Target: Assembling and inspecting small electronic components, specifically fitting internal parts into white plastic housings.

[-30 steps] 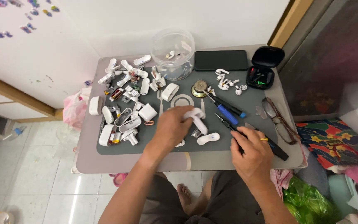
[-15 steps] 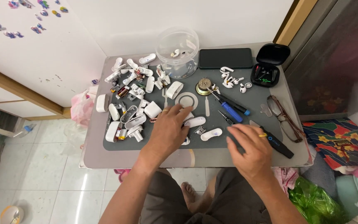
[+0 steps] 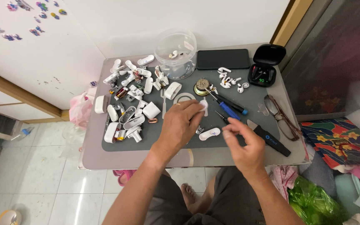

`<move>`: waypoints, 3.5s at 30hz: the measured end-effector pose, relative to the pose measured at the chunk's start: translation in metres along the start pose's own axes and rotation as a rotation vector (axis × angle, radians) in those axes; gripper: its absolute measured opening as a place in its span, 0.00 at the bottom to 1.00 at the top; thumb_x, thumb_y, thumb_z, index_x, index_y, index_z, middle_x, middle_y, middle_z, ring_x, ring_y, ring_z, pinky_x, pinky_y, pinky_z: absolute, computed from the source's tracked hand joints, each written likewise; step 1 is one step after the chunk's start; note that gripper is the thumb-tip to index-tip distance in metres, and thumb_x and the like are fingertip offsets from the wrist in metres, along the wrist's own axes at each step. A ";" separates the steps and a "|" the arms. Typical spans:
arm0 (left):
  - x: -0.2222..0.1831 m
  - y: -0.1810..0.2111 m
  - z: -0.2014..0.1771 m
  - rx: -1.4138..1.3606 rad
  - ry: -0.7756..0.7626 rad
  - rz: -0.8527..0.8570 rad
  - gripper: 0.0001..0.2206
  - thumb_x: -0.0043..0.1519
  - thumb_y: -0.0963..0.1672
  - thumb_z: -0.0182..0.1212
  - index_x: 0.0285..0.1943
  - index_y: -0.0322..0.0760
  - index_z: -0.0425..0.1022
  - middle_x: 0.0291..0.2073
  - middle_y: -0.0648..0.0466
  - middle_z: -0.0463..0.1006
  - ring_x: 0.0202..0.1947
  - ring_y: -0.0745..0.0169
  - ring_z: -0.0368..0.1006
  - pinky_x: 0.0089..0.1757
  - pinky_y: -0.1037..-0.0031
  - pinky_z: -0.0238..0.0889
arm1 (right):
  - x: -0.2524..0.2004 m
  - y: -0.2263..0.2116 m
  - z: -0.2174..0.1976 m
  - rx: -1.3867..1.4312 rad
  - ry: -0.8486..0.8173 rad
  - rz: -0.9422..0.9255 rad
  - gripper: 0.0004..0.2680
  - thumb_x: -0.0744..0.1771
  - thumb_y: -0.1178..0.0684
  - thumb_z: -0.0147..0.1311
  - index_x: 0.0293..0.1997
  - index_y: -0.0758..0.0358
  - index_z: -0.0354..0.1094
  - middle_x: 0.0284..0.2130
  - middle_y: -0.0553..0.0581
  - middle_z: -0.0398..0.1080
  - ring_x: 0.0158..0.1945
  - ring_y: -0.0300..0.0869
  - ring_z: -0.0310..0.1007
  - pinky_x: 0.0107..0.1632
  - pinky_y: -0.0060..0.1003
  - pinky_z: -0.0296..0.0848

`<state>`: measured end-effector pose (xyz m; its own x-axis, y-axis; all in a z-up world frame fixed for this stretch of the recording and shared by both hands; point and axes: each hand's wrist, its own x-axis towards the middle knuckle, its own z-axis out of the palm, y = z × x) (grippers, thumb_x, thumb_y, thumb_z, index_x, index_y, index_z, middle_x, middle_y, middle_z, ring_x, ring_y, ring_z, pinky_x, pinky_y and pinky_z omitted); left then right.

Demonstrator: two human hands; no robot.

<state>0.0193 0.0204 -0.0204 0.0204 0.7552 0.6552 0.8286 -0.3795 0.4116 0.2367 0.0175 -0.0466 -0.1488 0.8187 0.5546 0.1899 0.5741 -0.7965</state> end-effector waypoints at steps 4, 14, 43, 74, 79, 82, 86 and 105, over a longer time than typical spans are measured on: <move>-0.009 0.040 0.008 -0.034 0.005 -0.043 0.09 0.62 0.43 0.66 0.51 0.48 0.84 0.43 0.49 0.84 0.44 0.48 0.82 0.43 0.66 0.75 | -0.005 -0.002 -0.006 0.143 -0.018 0.115 0.13 0.68 0.60 0.53 0.61 0.68 0.71 0.34 0.62 0.80 0.35 0.45 0.81 0.41 0.41 0.80; -0.021 0.097 0.016 -0.249 0.087 0.105 0.23 0.58 0.35 0.66 0.64 0.35 0.75 0.45 0.48 0.83 0.41 0.50 0.79 0.44 0.68 0.74 | -0.010 0.022 -0.016 0.316 0.066 0.221 0.10 0.69 0.60 0.52 0.54 0.73 0.75 0.31 0.64 0.80 0.31 0.38 0.75 0.38 0.41 0.81; -0.068 0.103 0.019 0.061 -0.114 -0.133 0.20 0.72 0.52 0.49 0.63 0.36 0.69 0.16 0.52 0.68 0.17 0.54 0.67 0.19 0.63 0.56 | -0.016 0.041 -0.025 0.405 -0.118 0.547 0.14 0.64 0.60 0.59 0.53 0.79 0.74 0.39 0.65 0.78 0.40 0.44 0.74 0.44 0.35 0.73; 0.025 0.037 -0.014 0.295 -0.789 -0.068 0.12 0.59 0.40 0.67 0.52 0.37 0.82 0.40 0.44 0.83 0.40 0.49 0.82 0.42 0.68 0.76 | 0.001 0.044 -0.021 0.884 0.035 0.451 0.13 0.71 0.57 0.48 0.60 0.76 0.68 0.33 0.81 0.75 0.24 0.51 0.77 0.29 0.46 0.80; 0.028 0.025 -0.001 0.285 -0.817 -0.081 0.13 0.57 0.40 0.69 0.52 0.36 0.83 0.41 0.43 0.83 0.40 0.48 0.82 0.42 0.68 0.77 | 0.000 0.044 -0.022 0.907 0.024 0.451 0.13 0.70 0.58 0.48 0.61 0.75 0.67 0.34 0.81 0.75 0.25 0.52 0.77 0.30 0.47 0.80; 0.025 0.018 0.004 0.292 -0.822 -0.081 0.12 0.57 0.40 0.69 0.49 0.38 0.84 0.40 0.45 0.83 0.38 0.50 0.82 0.41 0.69 0.77 | -0.001 0.046 -0.022 0.921 0.028 0.443 0.13 0.70 0.58 0.48 0.61 0.74 0.68 0.34 0.81 0.76 0.26 0.52 0.77 0.31 0.47 0.81; 0.024 0.019 -0.003 0.120 -0.712 -0.166 0.11 0.55 0.38 0.69 0.47 0.35 0.84 0.35 0.44 0.83 0.35 0.44 0.82 0.38 0.64 0.77 | -0.001 0.049 -0.023 0.937 0.005 0.463 0.14 0.70 0.58 0.48 0.62 0.73 0.67 0.36 0.81 0.76 0.27 0.53 0.78 0.33 0.48 0.82; 0.008 0.080 -0.003 -0.637 -0.328 -0.496 0.19 0.57 0.35 0.67 0.59 0.28 0.78 0.32 0.38 0.83 0.30 0.56 0.77 0.32 0.67 0.75 | 0.005 0.028 -0.023 0.860 0.022 0.492 0.15 0.70 0.58 0.48 0.65 0.72 0.64 0.35 0.80 0.77 0.25 0.48 0.76 0.28 0.41 0.79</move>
<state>0.0838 -0.0057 0.0195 -0.0187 0.9912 0.1308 0.3156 -0.1182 0.9415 0.2634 0.0379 -0.0607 -0.2224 0.9684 0.1125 -0.5450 -0.0278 -0.8380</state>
